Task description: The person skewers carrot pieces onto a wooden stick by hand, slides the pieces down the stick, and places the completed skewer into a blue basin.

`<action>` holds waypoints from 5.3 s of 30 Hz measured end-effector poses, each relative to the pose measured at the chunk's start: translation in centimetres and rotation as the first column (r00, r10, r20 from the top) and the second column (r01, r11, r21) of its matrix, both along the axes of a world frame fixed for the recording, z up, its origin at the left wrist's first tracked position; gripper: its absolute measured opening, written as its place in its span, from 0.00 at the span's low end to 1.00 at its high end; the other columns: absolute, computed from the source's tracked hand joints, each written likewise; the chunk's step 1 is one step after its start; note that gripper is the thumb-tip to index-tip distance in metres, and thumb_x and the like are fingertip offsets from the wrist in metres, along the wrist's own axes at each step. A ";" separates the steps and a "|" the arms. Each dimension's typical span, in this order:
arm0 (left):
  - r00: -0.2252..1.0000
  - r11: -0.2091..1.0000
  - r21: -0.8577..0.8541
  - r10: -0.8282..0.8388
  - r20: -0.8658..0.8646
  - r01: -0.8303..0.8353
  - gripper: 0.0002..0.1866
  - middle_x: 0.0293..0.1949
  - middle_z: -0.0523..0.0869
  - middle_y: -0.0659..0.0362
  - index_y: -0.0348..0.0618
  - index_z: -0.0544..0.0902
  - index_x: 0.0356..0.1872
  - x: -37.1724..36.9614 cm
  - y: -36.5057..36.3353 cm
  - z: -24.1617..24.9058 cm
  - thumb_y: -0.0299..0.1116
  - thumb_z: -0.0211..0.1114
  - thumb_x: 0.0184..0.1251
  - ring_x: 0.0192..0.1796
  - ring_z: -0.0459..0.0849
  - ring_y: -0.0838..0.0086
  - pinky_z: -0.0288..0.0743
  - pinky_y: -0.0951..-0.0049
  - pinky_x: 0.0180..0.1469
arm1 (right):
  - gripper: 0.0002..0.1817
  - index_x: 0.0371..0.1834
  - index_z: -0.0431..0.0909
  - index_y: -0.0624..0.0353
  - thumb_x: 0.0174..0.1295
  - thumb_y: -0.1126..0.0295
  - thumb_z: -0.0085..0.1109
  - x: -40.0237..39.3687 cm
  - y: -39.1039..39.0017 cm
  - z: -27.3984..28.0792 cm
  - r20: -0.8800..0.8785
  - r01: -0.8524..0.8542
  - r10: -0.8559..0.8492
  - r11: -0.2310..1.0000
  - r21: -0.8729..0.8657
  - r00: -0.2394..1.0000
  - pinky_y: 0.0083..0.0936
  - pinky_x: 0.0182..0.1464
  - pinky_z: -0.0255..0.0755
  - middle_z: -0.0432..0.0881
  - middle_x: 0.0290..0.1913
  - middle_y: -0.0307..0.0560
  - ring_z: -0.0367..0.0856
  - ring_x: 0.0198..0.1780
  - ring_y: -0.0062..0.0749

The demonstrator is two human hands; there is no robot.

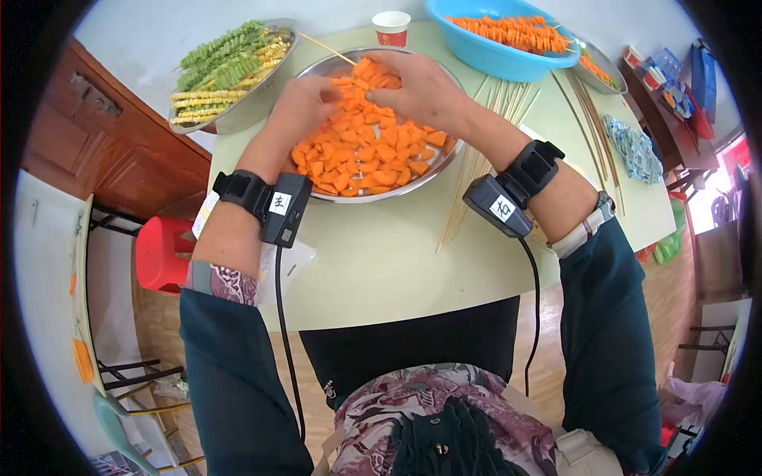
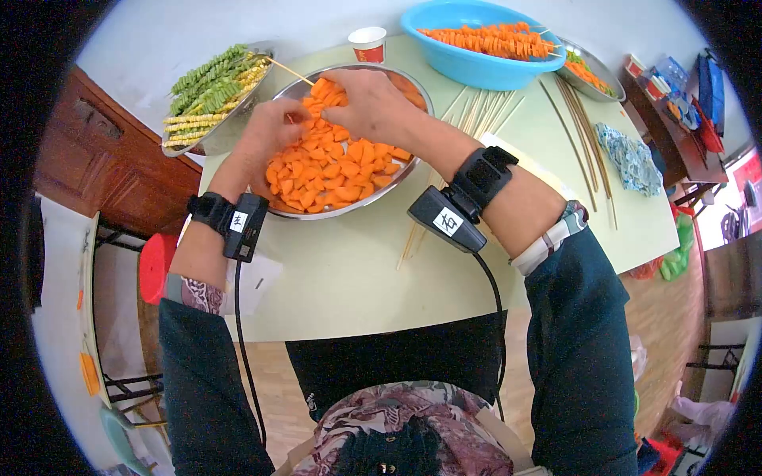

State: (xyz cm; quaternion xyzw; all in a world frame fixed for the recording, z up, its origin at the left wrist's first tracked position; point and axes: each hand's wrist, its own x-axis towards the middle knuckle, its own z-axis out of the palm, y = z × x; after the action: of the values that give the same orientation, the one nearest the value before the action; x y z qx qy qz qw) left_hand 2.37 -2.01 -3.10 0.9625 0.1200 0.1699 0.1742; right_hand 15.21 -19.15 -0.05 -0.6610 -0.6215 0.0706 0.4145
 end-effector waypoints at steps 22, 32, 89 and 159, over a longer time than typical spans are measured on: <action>0.774 0.439 -0.887 0.508 0.378 0.145 0.14 0.40 0.78 0.46 0.25 0.67 0.49 -1.4 1.0 2.4 0.21 0.52 0.64 0.41 0.83 0.62 0.83 0.73 0.41 | 0.27 0.57 0.68 0.62 0.52 0.69 0.59 -0.7 -0.4 -0.3 0.052 -0.070 0.078 0.987 -0.146 0.996 0.35 0.44 0.74 0.79 0.41 0.61 0.80 0.39 0.47; 0.755 0.426 -0.878 0.495 0.430 0.220 0.09 0.41 0.79 0.42 0.30 0.67 0.43 -1.2 1.8 2.0 0.21 0.52 0.64 0.42 0.83 0.61 0.83 0.73 0.41 | 0.27 0.57 0.68 0.61 0.51 0.69 0.60 -0.8 -0.6 -0.1 0.127 -0.066 0.076 0.995 -0.080 0.989 0.35 0.47 0.73 0.78 0.44 0.62 0.78 0.44 0.50; 0.950 0.924 -0.374 0.046 0.308 0.076 0.08 0.33 0.83 0.60 0.37 0.76 0.41 0.1 -3.2 2.6 0.21 0.56 0.61 0.35 0.81 0.83 0.79 0.83 0.35 | 0.26 0.55 0.67 0.69 0.53 0.68 0.58 -0.5 0.1 -0.3 -0.228 -0.070 0.045 0.992 -0.102 0.973 0.25 0.21 0.74 0.80 0.28 0.54 0.80 0.20 0.30; 0.778 0.594 -0.804 0.499 0.382 0.013 0.12 0.37 0.80 0.48 0.26 0.70 0.45 -1.6 2.2 2.5 0.21 0.55 0.62 0.36 0.84 0.67 0.82 0.77 0.35 | 0.28 0.60 0.64 0.64 0.54 0.72 0.57 -0.8 -0.7 -0.1 0.075 -0.136 0.141 0.988 -0.072 0.987 0.22 0.28 0.75 0.80 0.36 0.54 0.80 0.22 0.28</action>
State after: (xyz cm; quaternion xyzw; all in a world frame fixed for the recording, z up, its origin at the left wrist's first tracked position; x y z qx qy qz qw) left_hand 0.81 0.18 -0.64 0.6666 0.2601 0.4059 0.5686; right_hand 14.41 -19.89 -0.11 -0.6319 -0.6793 0.0937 0.3612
